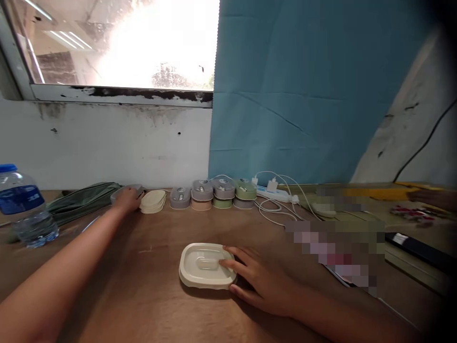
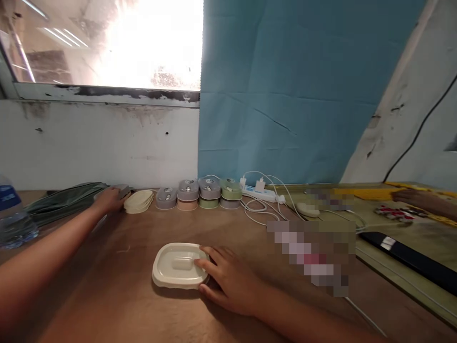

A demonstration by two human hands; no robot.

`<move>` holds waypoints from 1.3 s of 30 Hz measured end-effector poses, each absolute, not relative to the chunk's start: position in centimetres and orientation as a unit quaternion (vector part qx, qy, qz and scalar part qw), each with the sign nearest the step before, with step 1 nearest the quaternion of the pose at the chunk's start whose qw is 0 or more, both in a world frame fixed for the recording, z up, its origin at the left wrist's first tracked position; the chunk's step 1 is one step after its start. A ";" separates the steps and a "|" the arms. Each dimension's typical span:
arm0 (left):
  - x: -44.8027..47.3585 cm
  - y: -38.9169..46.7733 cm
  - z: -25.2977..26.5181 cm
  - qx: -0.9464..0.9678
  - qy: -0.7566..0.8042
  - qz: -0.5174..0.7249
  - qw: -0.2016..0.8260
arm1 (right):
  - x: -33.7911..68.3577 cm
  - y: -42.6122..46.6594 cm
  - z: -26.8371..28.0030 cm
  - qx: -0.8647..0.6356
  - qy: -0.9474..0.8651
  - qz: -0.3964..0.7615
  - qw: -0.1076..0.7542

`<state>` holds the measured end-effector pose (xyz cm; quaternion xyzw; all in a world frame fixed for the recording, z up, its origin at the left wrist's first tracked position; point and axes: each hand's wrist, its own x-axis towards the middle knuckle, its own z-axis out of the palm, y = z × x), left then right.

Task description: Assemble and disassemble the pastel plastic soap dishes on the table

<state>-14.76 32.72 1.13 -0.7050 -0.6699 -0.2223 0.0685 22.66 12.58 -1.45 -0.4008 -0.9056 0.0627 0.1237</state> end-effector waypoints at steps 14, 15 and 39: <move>-11.2 25.9 4.4 -0.691 -0.615 -0.376 0.054 | 22.8 13.4 -2.7 -0.384 -0.904 0.079 0.170; -10.3 24.3 4.1 -0.720 -0.570 -0.395 0.029 | 22.6 13.5 -2.7 -0.388 -0.900 0.063 0.187; -4.5 14.8 -1.6 -0.946 -0.243 -0.194 -0.094 | 21.9 14.6 -2.5 -0.336 -0.913 0.049 0.228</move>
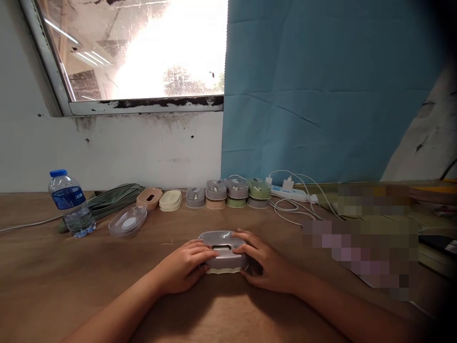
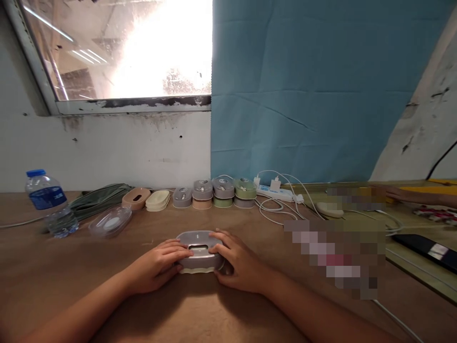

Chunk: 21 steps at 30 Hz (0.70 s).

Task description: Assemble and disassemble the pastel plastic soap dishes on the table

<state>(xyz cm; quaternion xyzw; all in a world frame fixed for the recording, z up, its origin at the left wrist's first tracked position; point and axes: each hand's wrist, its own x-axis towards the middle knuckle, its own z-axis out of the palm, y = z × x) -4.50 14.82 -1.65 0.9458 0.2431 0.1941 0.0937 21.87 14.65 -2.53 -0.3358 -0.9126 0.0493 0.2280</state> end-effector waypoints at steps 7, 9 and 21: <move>-6.3 15.9 -1.2 0.962 0.217 0.160 -0.034 | 22.0 14.6 -2.1 -0.291 -0.937 0.068 0.179; -8.4 17.2 -1.0 0.931 0.289 0.200 -0.100 | 22.0 14.5 -2.1 -0.291 -0.937 0.069 0.178; -17.9 20.0 1.4 0.670 0.731 0.044 -0.125 | 22.5 15.1 -2.0 -0.249 -0.955 -0.013 0.160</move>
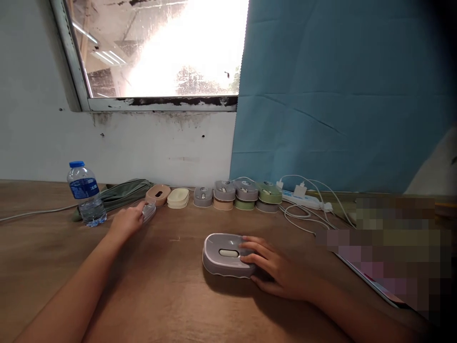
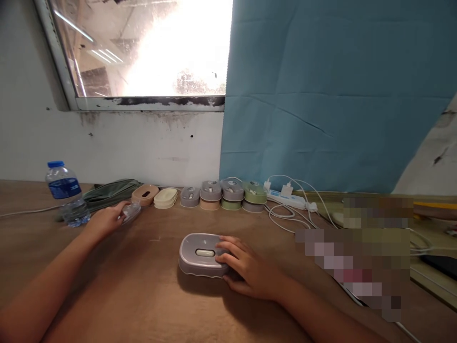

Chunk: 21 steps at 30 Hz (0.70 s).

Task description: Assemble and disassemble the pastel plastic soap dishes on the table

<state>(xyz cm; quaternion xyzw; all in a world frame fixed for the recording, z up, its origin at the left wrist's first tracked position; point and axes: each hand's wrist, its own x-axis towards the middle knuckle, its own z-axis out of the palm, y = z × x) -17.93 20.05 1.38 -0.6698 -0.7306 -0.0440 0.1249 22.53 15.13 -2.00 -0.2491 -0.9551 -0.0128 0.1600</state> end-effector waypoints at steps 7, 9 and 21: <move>-15.7 20.2 1.0 -0.647 -0.608 -0.442 0.130 | 23.0 15.7 -2.0 -0.226 -0.959 -0.061 0.157; -13.9 20.0 1.0 -0.606 -0.522 -0.600 0.011 | 22.9 15.8 -2.3 -0.212 -0.955 -0.056 0.202; -5.1 17.3 -1.4 -0.385 -0.286 -0.583 -0.656 | 21.0 14.3 -2.8 -0.279 -0.903 -0.115 0.307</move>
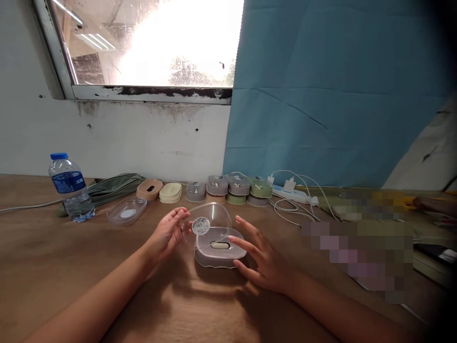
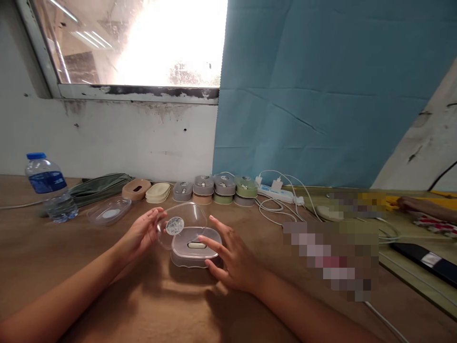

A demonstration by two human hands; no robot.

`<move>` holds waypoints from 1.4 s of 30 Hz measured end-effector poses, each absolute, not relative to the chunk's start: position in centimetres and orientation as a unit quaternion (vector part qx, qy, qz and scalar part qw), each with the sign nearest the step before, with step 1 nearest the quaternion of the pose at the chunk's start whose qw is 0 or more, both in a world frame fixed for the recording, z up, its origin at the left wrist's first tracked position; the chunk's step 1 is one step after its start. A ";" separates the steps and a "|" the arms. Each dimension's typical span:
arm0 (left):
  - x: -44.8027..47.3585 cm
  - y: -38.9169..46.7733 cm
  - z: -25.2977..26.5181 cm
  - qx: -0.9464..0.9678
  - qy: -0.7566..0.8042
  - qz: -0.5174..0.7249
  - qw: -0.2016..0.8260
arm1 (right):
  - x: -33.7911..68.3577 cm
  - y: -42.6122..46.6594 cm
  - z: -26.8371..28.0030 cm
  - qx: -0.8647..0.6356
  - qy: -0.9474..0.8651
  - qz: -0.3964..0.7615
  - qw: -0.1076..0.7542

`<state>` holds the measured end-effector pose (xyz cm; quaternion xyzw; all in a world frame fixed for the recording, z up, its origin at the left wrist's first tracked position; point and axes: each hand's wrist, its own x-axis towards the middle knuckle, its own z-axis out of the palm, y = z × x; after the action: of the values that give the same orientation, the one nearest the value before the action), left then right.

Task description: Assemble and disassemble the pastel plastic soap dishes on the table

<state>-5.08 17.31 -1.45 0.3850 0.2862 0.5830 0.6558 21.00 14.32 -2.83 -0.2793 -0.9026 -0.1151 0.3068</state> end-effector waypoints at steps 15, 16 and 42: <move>-4.5 17.6 -3.3 0.643 0.388 0.402 0.524 | 21.3 14.6 -2.8 -0.362 -0.890 0.041 0.275; -4.5 17.6 -3.2 0.652 0.380 0.399 0.520 | 21.3 14.6 -2.6 -0.356 -0.892 0.029 0.278; -4.7 16.6 -2.9 0.848 0.319 0.292 0.307 | 22.5 15.8 -2.3 -0.248 -0.904 -0.072 0.341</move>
<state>-4.73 16.60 -2.88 0.8477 0.3190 0.2923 0.3068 22.51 15.79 -2.27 -0.2478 -0.9039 -0.0718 0.3413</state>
